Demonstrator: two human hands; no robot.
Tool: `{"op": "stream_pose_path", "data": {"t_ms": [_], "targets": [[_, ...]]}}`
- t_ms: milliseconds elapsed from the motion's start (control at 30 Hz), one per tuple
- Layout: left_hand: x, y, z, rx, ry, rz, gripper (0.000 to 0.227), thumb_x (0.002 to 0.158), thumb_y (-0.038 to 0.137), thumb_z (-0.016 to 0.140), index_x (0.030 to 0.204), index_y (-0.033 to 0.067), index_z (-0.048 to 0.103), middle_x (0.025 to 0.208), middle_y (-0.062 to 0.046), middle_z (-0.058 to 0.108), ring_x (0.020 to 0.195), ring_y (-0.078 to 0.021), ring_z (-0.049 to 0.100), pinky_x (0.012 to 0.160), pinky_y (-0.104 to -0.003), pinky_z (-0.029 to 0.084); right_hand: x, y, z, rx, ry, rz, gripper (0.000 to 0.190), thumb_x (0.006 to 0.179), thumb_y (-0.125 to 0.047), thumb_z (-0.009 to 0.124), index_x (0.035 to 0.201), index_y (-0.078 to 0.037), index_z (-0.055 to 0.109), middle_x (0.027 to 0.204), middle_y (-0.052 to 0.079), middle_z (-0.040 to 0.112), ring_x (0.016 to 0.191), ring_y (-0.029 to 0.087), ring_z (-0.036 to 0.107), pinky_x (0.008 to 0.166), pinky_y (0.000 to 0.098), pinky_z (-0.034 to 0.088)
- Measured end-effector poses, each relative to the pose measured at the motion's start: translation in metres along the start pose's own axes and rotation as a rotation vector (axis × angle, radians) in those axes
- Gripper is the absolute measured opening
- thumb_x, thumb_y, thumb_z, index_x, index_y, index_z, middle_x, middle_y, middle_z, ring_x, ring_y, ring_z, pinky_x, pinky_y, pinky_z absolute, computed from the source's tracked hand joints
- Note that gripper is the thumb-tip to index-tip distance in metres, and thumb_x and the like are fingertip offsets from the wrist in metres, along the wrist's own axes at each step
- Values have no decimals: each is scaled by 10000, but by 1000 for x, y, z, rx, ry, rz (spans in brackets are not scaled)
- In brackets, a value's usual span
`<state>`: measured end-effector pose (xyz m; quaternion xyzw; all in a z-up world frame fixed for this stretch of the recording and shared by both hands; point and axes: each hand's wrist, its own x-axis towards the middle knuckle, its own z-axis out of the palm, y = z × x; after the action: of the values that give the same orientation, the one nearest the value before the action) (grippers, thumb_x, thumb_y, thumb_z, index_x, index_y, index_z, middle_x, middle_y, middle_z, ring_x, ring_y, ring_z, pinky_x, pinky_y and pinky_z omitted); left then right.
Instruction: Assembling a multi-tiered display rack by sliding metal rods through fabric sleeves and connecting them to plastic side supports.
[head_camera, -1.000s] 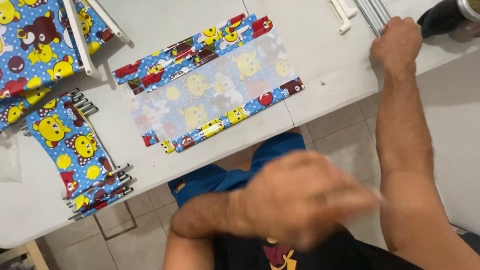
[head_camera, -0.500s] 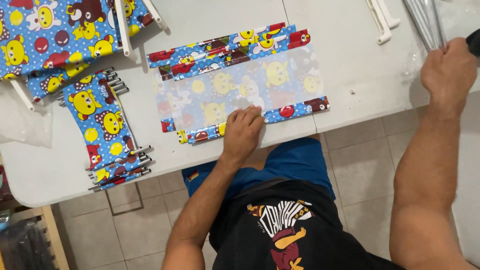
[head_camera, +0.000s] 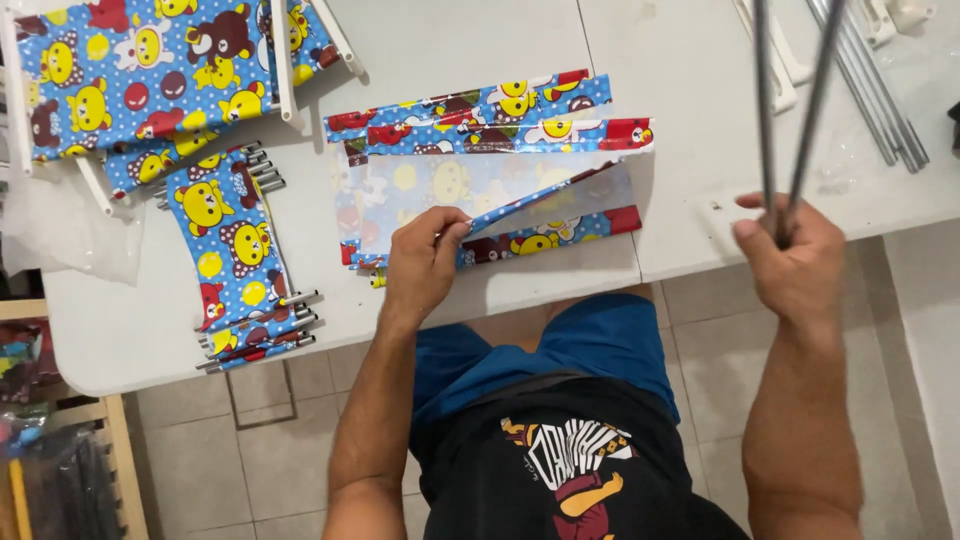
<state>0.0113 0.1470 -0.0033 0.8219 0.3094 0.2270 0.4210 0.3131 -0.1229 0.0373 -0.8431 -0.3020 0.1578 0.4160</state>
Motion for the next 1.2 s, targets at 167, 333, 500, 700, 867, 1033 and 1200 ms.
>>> {"op": "stream_pose_path", "data": {"t_ms": [167,333,500,700,867,1033,1200], "targets": [[-7,-1,-4,-176,-11,6,119,1030,162,636,1031,98,736,846,-135,736,840,-289,741,759,-387,589,26,-34,63,448,-149,-247,453,964,-57,733,1385,46,601,566,0,454,498,68,416,483,203,332],[-14,23,-18,-174,-89,-26,158,984,120,650,1118,102,732,972,-149,772,961,-329,756,870,-465,580,29,-71,107,367,-193,-121,208,902,-90,773,724,-126,671,472,-32,437,458,69,378,471,210,320],[-4,52,-1,-89,66,226,276,1044,277,607,1255,114,674,1074,-118,761,1040,-324,743,922,-433,589,4,-122,106,232,-279,-173,255,942,-164,799,742,-132,644,501,-7,455,501,85,401,512,249,340],[7,41,-13,-18,179,206,232,1044,187,551,1173,64,699,1106,-99,774,980,-244,750,788,-364,617,-7,-58,44,37,-211,-315,175,1130,-131,589,1276,-37,605,953,50,623,792,158,542,754,315,442],[-1,35,-32,-117,264,147,219,1055,149,545,1189,57,692,1108,-119,756,986,-239,745,752,-332,647,-10,-3,-31,-110,-162,-318,125,1217,-35,628,1132,16,704,837,84,575,743,178,495,682,319,346],[-1,29,-25,-32,306,182,235,1075,194,543,1244,94,672,1137,-129,767,1000,-247,760,688,-336,653,-10,18,-71,-356,-324,-250,540,1068,-248,481,585,-70,318,552,13,207,462,185,229,517,390,149],[3,33,-18,-11,281,198,234,1077,189,544,1250,94,670,1123,-127,768,998,-242,759,690,-343,651,-19,-5,-69,-266,-316,-338,515,1004,-197,504,549,-79,293,543,-3,180,464,158,204,521,379,134]]}}
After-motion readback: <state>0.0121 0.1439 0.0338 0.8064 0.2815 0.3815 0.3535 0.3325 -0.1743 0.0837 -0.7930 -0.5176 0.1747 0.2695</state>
